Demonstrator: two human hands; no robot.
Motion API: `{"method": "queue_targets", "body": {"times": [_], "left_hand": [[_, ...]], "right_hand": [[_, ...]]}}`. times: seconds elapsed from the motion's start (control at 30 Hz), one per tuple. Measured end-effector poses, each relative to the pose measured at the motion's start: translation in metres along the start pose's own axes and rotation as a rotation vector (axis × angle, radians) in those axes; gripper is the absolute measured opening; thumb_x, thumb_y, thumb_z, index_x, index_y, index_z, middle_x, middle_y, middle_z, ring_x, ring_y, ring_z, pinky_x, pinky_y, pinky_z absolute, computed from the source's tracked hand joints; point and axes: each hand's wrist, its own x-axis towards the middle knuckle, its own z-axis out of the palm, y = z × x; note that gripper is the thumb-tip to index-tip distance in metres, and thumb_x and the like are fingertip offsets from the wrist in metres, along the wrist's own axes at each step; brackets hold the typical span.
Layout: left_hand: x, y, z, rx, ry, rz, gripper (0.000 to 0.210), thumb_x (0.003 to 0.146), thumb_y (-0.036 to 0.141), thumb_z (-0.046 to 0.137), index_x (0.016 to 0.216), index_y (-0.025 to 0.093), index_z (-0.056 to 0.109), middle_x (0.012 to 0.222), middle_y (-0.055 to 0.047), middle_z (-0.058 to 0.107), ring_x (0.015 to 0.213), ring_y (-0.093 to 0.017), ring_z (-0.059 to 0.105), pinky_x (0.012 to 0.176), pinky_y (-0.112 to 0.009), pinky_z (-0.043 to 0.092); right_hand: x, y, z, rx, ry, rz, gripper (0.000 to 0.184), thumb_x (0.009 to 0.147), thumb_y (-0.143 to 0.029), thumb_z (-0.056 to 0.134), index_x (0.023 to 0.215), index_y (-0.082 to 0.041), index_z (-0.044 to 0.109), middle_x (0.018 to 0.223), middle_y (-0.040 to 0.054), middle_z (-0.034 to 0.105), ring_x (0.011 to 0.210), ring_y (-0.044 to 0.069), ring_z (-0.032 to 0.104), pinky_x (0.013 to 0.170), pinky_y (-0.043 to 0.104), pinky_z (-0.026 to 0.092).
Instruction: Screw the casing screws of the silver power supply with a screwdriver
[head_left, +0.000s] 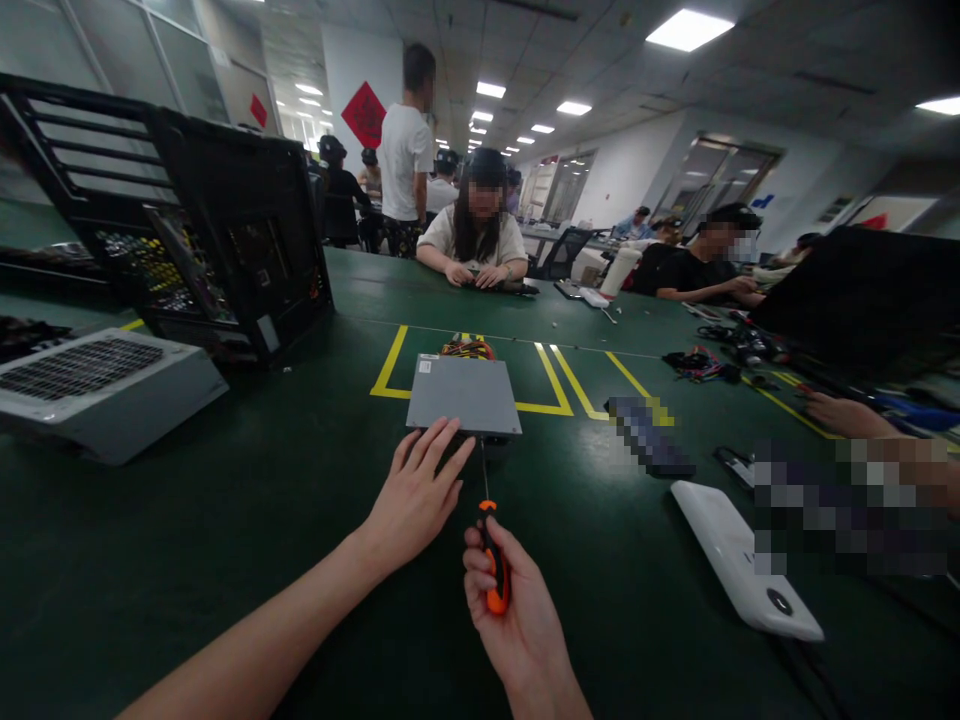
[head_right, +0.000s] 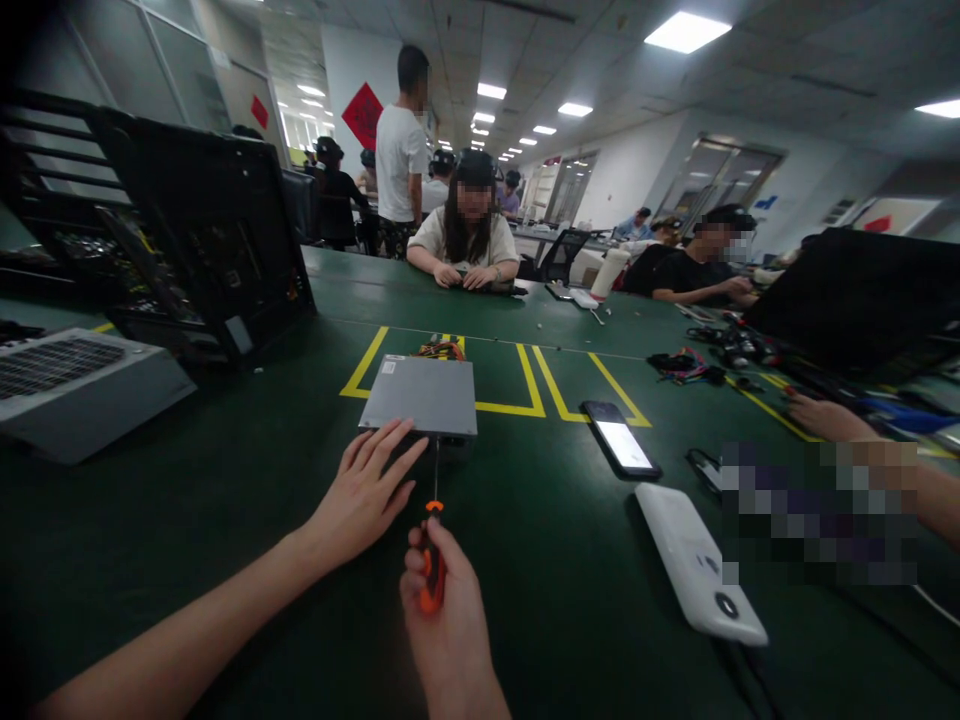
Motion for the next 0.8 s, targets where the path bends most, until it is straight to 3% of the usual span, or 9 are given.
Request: {"method": "queue_targets", "body": {"times": [0.1, 0.2, 0.37, 0.5, 0.6, 0.7, 0.8], "left_hand": [[-0.0006, 0.0005, -0.0008, 0.003, -0.014, -0.003, 0.039, 0.084, 0.021, 0.045, 0.123, 0.021, 0.049, 0.142, -0.010, 0.030, 0.131, -0.026, 0.024, 0.102, -0.045, 0.027], [0.0000, 0.0017, -0.0004, 0.019, -0.022, -0.006, 0.037, 0.082, 0.018, 0.046, 0.119, 0.021, 0.052, 0.141, -0.011, 0.030, 0.130, -0.028, 0.025, 0.100, -0.048, 0.029], [0.0023, 0.0044, 0.0028, 0.058, -0.004, -0.005, 0.041, 0.080, 0.015, 0.047, 0.119, 0.023, 0.053, 0.139, -0.013, 0.033, 0.129, -0.031, 0.026, 0.097, -0.049, 0.032], [0.0030, 0.0047, 0.0047, 0.078, -0.010, -0.005, 0.044, 0.079, 0.015, 0.048, 0.122, 0.024, 0.050, 0.138, -0.014, 0.032, 0.128, -0.031, 0.025, 0.096, -0.049, 0.033], [0.0030, 0.0044, 0.0050, 0.087, -0.017, -0.007, 0.044, 0.079, 0.015, 0.048, 0.122, 0.023, 0.050, 0.139, -0.014, 0.032, 0.129, -0.031, 0.025, 0.096, -0.049, 0.032], [0.0029, 0.0042, 0.0047, 0.095, -0.030, -0.010, 0.044, 0.079, 0.015, 0.047, 0.123, 0.023, 0.049, 0.139, -0.014, 0.031, 0.129, -0.030, 0.024, 0.096, -0.049, 0.032], [0.0024, 0.0040, 0.0050, 0.097, -0.043, -0.008, 0.045, 0.079, 0.015, 0.048, 0.123, 0.024, 0.048, 0.139, -0.014, 0.031, 0.130, -0.030, 0.023, 0.097, -0.049, 0.031]], "right_hand": [[-0.0005, -0.0013, -0.0001, -0.069, 0.016, 0.037, 0.020, 0.085, -0.026, 0.048, 0.090, -0.009, 0.059, 0.067, 0.0037, 0.057, 0.049, 0.004, 0.049, 0.039, 0.011, 0.037], [-0.0010, -0.0017, -0.0010, -0.070, -0.027, 0.023, 0.025, 0.086, -0.029, 0.047, 0.098, -0.010, 0.059, 0.067, 0.0027, 0.056, 0.045, 0.003, 0.044, 0.036, 0.010, 0.034], [0.0011, -0.0008, -0.0026, 0.038, -0.032, 0.012, 0.010, 0.084, -0.017, 0.049, 0.081, -0.011, 0.057, 0.066, 0.0012, 0.055, 0.040, 0.000, 0.036, 0.033, 0.007, 0.028], [0.0015, -0.0010, -0.0014, -0.034, -0.011, 0.054, 0.022, 0.087, -0.027, 0.044, 0.086, -0.010, 0.058, 0.065, 0.0026, 0.055, 0.044, 0.003, 0.043, 0.036, 0.010, 0.034], [-0.0003, -0.0013, 0.0004, -0.031, -0.055, 0.073, 0.026, 0.088, -0.030, 0.043, 0.092, -0.010, 0.059, 0.065, 0.0021, 0.054, 0.042, 0.002, 0.040, 0.034, 0.009, 0.030], [-0.0018, -0.0012, 0.0014, 0.031, -0.069, 0.064, 0.021, 0.087, -0.027, 0.044, 0.083, -0.010, 0.057, 0.065, 0.0015, 0.053, 0.040, 0.000, 0.036, 0.032, 0.008, 0.025], [-0.0018, -0.0013, 0.0018, 0.032, -0.038, 0.068, 0.020, 0.088, -0.024, 0.043, 0.078, -0.011, 0.055, 0.065, 0.0018, 0.053, 0.043, 0.001, 0.039, 0.034, 0.008, 0.028]]}}
